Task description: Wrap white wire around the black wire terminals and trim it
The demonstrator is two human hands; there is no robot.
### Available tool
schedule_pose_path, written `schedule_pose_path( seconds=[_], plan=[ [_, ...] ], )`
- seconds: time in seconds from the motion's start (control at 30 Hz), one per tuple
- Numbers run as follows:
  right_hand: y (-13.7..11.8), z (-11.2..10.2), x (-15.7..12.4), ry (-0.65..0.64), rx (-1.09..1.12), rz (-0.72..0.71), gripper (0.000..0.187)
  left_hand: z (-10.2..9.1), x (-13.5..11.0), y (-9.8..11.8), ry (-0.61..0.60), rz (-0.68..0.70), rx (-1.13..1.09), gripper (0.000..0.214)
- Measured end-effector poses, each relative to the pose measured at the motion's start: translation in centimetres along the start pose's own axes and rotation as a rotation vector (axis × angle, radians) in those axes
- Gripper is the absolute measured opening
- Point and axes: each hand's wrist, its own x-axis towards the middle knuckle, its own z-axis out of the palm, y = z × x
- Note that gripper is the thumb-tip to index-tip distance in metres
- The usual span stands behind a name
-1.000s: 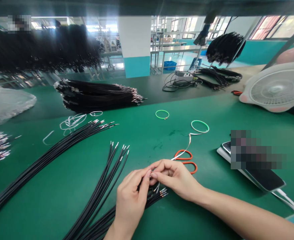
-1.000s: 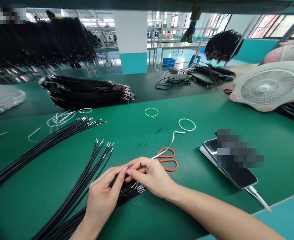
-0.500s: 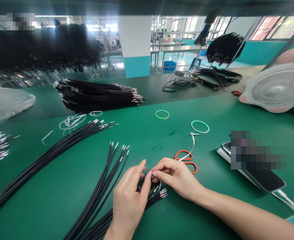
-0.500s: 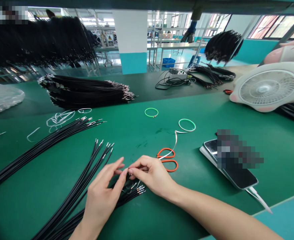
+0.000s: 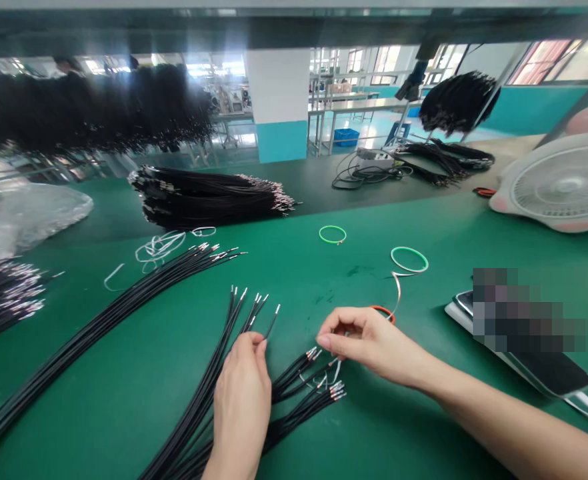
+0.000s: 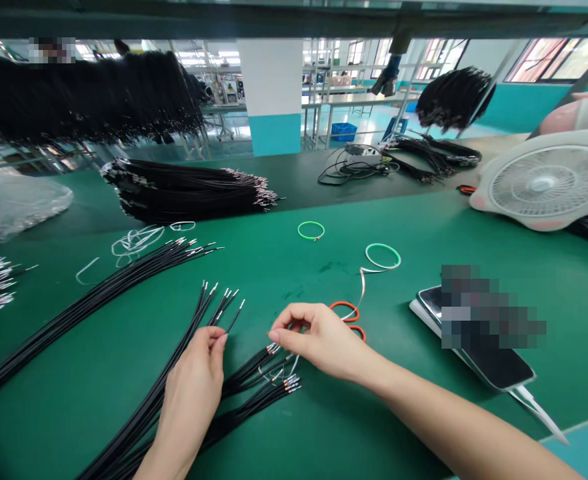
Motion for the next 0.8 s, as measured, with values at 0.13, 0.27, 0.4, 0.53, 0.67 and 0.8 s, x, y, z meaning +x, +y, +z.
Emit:
schedule_pose_path(
  seconds=[0.13, 0.27, 0.4, 0.53, 0.67, 0.8],
  plan=[
    [0.1, 0.9, 0.4, 0.017, 0.103, 0.052, 0.027, 0.6, -0.5, 1.0, 0.015, 0.121, -0.237, 0.022],
    [1.1, 2.6, 0.2, 0.066, 0.214, 0.026, 0.025, 0.7, -0.9, 2.0, 0.012, 0.214, -0.419, 0.024],
    [2.0, 3.8, -0.7, 0.142, 0.123, -0.115, 0.017, 0.2, -1.2, 2.6, -0.043, 0.137, -0.499, 0.028],
    [2.2, 4.0, -1.4, 0.071, 0.047, -0.304, 0.007, -0.3, -1.3, 2.6, -0.168, -0.096, -0.691, 0.038],
    [2.2, 3.7, -0.9, 0.031, 0.016, -0.295, 0.005, -0.5, -1.3, 2.6, -0.206, -0.223, -0.88, 0.042],
    [2.1, 3.4, -0.5, 0.19, 0.131, -0.181, 0.011, -0.6, -1.2, 2.7, -0.202, -0.236, -0.882, 0.032]
  ],
)
